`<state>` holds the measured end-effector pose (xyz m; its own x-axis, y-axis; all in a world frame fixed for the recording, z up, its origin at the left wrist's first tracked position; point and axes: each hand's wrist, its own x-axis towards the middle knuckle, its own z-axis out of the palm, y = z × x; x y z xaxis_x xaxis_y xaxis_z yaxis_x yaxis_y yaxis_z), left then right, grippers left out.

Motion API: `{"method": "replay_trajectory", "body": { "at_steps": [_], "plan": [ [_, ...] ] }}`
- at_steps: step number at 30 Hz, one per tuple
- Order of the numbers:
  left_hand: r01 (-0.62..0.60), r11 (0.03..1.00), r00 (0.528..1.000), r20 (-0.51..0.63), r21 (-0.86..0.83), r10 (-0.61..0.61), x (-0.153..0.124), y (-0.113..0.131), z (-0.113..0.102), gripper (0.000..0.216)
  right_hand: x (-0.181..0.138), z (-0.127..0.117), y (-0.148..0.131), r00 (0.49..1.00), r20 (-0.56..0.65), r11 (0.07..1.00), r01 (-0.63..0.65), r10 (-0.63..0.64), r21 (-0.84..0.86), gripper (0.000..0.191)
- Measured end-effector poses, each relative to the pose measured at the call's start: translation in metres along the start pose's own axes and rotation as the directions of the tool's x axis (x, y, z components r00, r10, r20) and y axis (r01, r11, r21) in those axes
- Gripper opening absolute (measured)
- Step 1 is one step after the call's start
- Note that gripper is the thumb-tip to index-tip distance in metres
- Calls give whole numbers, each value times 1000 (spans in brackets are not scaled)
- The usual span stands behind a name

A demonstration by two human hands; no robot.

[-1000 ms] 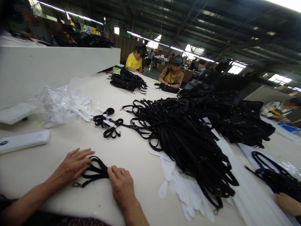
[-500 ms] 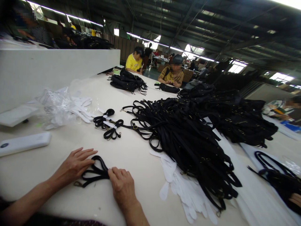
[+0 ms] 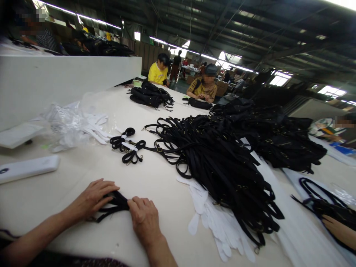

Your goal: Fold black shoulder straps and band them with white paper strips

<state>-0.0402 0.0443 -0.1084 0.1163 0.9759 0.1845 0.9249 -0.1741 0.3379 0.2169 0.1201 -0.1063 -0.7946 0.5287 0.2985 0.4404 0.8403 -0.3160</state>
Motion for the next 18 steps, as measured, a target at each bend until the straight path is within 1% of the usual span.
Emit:
{"method": "replay_trajectory", "body": {
  "at_steps": [2, 4, 6, 9, 10, 14, 18],
  "plan": [
    [27, 998, 999, 21, -56, -26, 3, -1, 0, 32, 2, 0, 0, 999, 1, 999, -33, 33, 22, 25],
    [58, 993, 997, 49, -107, -53, 5, 1, -4, 31, 4, 2, 0, 998, 4, 997, -61, 61, 37, 23],
    [77, 988, 995, 80, -133, -67, 6, 7, -9, 37, 5, 4, 0, 997, 13, 996, -78, 77, 38, 21],
    [28, 992, 991, 134, -122, -12, 6, 21, -10, 54, 5, 5, 0, 996, 22, 996, -82, 82, 39, 19],
    [17, 994, 990, 140, -112, -2, 6, 26, -8, 55, 5, 5, 0, 997, 24, 996, -80, 79, 44, 19],
    [71, 992, 989, 136, -107, -56, 5, 36, 2, 33, 5, 2, 3, 997, 29, 995, -76, 74, 68, 21],
    [81, 986, 987, 150, -145, -59, -5, 32, 13, 29, 1, 1, 7, 996, 35, 993, -79, 77, 85, 21]
  ]
}}
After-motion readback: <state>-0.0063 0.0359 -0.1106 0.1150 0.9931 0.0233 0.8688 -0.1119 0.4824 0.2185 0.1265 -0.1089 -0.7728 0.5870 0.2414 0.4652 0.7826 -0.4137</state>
